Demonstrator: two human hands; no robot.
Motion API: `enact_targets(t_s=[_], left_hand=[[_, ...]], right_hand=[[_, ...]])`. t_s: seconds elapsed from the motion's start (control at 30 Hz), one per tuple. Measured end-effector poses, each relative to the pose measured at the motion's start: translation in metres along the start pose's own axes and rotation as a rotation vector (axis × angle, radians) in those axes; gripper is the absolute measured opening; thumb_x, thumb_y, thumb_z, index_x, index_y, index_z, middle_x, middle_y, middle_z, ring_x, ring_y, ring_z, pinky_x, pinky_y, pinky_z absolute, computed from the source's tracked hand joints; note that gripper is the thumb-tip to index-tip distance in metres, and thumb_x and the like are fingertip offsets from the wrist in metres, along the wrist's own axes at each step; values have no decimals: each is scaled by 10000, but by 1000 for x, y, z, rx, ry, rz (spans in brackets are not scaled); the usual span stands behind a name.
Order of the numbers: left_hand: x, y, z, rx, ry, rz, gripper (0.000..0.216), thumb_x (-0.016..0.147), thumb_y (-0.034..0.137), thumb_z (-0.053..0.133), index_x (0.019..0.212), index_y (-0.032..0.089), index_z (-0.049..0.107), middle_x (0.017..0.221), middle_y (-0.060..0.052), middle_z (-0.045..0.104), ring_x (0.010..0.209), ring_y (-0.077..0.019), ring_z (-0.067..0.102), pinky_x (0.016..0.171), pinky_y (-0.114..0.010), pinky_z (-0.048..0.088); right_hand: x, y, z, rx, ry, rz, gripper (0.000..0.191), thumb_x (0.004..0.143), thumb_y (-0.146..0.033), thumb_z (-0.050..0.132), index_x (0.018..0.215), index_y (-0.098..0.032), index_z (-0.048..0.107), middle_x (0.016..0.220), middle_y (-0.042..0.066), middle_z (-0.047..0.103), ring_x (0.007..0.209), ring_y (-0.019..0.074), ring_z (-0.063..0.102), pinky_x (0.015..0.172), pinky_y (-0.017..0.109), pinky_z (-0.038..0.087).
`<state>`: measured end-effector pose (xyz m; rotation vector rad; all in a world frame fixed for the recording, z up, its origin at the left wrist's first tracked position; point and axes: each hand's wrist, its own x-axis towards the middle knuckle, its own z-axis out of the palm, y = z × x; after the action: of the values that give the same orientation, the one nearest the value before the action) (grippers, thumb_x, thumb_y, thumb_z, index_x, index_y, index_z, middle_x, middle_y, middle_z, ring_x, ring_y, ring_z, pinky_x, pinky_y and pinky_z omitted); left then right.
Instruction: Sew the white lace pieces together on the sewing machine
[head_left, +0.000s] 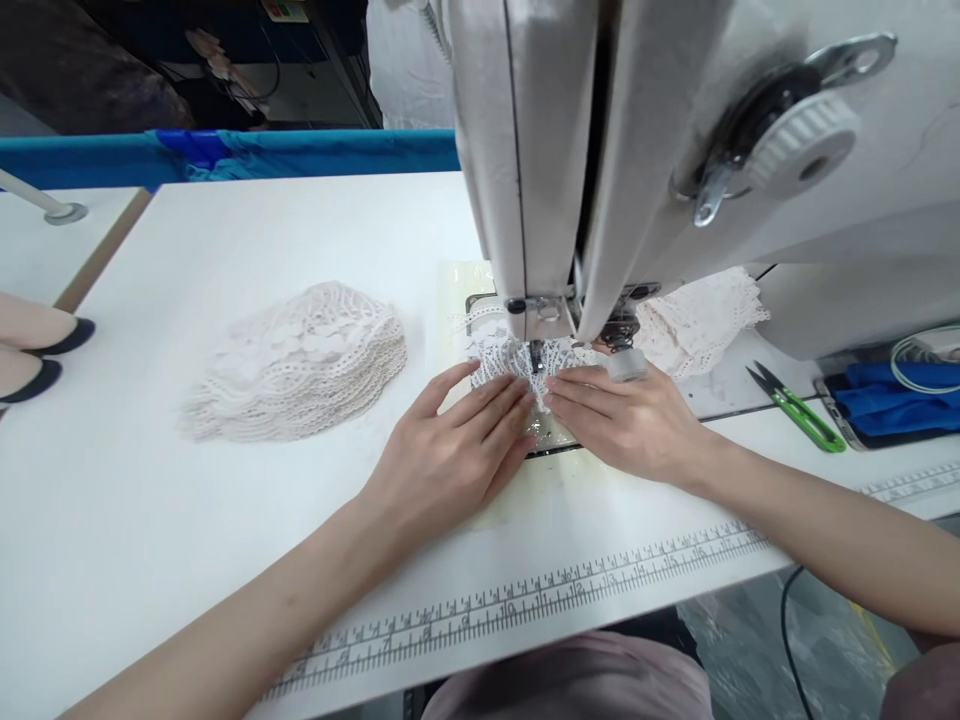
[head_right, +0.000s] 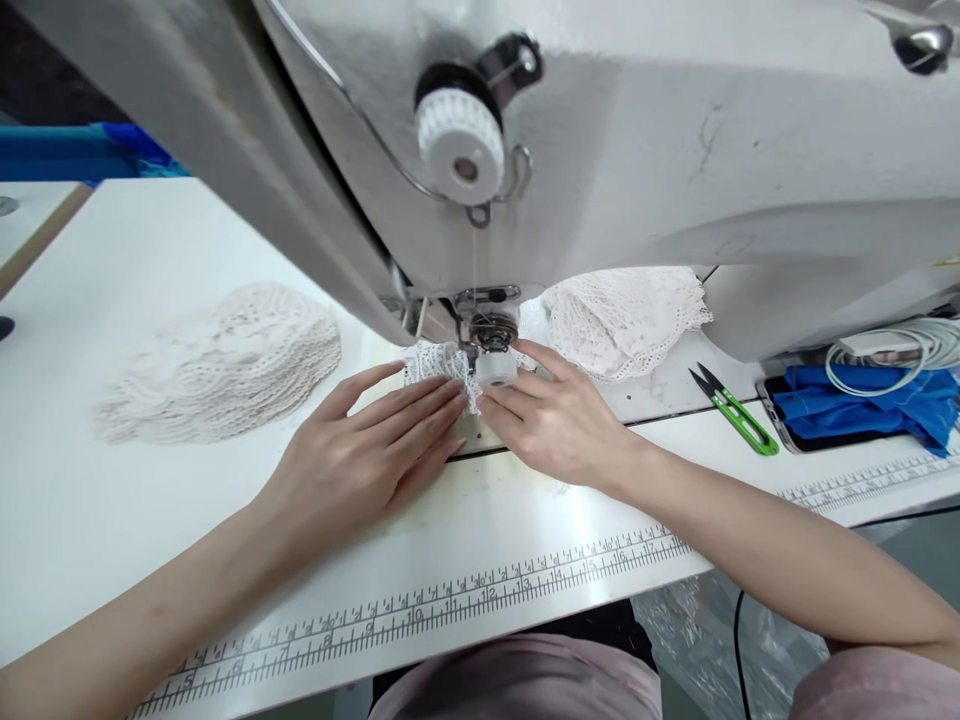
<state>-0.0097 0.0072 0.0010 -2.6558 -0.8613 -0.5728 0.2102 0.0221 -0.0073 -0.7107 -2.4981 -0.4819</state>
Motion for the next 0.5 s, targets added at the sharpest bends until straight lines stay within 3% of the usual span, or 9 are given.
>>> enact_targets(t_s=[0.23,0.5], left_hand=[[0,3,-3,34,2,10,252,919,225,565,1106,81,652,1088,-119,718,1021,-236,687,955,-465,520],[1,-1,3,88,7,-18,280,936,262,545,1139,88,628,1139,-119,697,1051,-229,674,979,-473,494]], right_hand=[[1,-2,-2,5,15,-1,174,926,-212,557,930,-140,715,942,20,758,802,141,688,983,369,527],[3,0,0,-2,-20,52,200,930,-187,532,970,-115,714,876,49,759,820,167,691,1036,417,481]])
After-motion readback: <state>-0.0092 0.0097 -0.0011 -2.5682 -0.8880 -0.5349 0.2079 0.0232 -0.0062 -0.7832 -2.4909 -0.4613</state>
